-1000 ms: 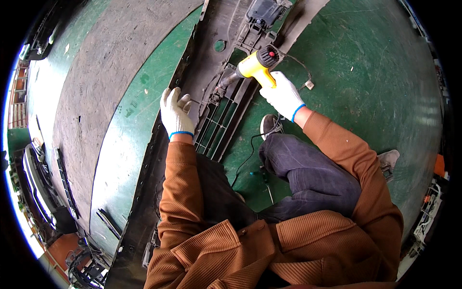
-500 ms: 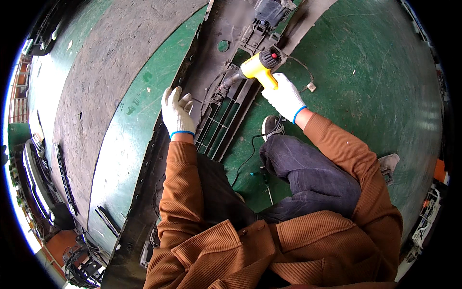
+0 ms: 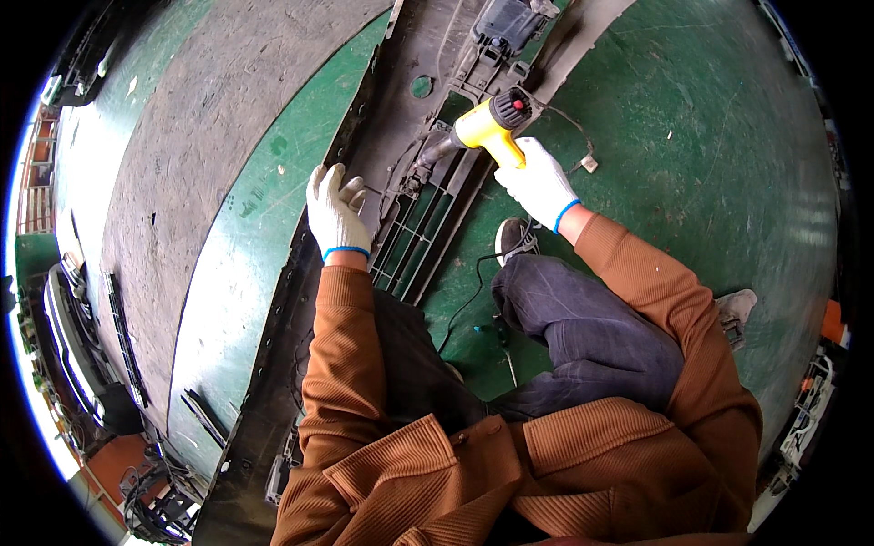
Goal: The person sits on the floor and works on a detached car bumper, using a screwdriver to remove screws and a heat gun to soften adhesive. They peel off a plastic cover and use a utility knife to trim material from the bumper's interior.
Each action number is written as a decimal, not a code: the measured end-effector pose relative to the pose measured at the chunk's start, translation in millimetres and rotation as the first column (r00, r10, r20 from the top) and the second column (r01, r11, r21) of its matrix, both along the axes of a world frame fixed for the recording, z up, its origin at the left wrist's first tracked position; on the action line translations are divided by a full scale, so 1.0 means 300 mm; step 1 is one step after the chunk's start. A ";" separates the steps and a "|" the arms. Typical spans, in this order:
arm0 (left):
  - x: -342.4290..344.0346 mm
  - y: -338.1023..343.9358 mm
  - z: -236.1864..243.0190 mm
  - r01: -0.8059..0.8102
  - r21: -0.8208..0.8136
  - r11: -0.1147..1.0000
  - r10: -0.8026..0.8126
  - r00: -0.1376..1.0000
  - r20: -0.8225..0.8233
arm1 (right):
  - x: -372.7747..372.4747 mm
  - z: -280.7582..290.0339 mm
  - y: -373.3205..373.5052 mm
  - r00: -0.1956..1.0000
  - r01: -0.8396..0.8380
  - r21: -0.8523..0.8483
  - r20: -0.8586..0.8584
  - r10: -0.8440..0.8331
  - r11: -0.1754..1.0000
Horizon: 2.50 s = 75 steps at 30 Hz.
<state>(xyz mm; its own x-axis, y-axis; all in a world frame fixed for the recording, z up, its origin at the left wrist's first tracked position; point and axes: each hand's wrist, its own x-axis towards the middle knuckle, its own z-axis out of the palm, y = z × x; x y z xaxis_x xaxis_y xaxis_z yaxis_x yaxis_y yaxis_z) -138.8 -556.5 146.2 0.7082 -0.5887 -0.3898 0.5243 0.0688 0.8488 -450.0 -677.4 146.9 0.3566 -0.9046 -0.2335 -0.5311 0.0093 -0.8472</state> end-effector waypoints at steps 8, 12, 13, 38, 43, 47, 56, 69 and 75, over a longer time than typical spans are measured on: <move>-0.010 -0.009 0.007 -0.006 0.021 1.000 0.006 1.000 -0.002 | -0.006 -0.014 -0.003 1.000 0.000 -0.006 0.026 0.001 1.000; -0.009 -0.009 0.008 -0.009 0.033 0.999 0.009 1.000 0.001 | 0.004 0.006 0.002 1.000 0.002 0.024 0.018 -0.003 1.000; -0.011 -0.012 0.007 -0.008 0.035 0.999 0.008 1.000 0.000 | 0.001 -0.001 0.001 1.000 0.009 0.027 0.024 -0.009 1.000; 0.000 -0.019 -0.011 0.008 0.028 1.000 -0.008 1.000 -0.009 | 0.006 0.005 0.003 0.999 0.018 0.015 0.029 -0.019 1.000; 0.009 -0.013 -0.014 -0.002 0.032 0.999 0.002 1.000 -0.001 | 0.027 0.049 0.011 0.999 0.020 0.118 0.044 -0.025 0.993; 0.002 -0.022 -0.017 0.008 0.031 0.999 -0.009 1.000 0.003 | 0.009 0.015 0.006 1.000 0.000 0.021 0.012 0.000 1.000; 0.013 -0.014 -0.018 0.003 0.029 1.000 -0.002 1.000 -0.008 | 0.035 0.058 0.020 1.000 0.024 0.143 0.014 -0.026 0.989; 0.005 -0.016 -0.002 0.008 0.041 0.999 -0.008 1.000 0.002 | 0.006 -0.011 0.006 1.000 0.016 0.014 0.016 -0.016 1.000; 0.003 -0.015 -0.004 0.011 0.039 0.999 -0.011 1.000 0.010 | 0.005 -0.006 0.008 1.000 0.015 0.021 0.027 -0.016 1.000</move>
<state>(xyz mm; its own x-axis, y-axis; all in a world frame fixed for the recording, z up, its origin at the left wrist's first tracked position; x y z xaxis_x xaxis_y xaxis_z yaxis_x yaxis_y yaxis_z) -137.8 -561.0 144.9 0.7059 -0.5810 -0.4052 0.5158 0.0296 0.8562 -448.4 -675.0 145.2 0.3491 -0.9052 -0.2423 -0.5075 0.0348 -0.8609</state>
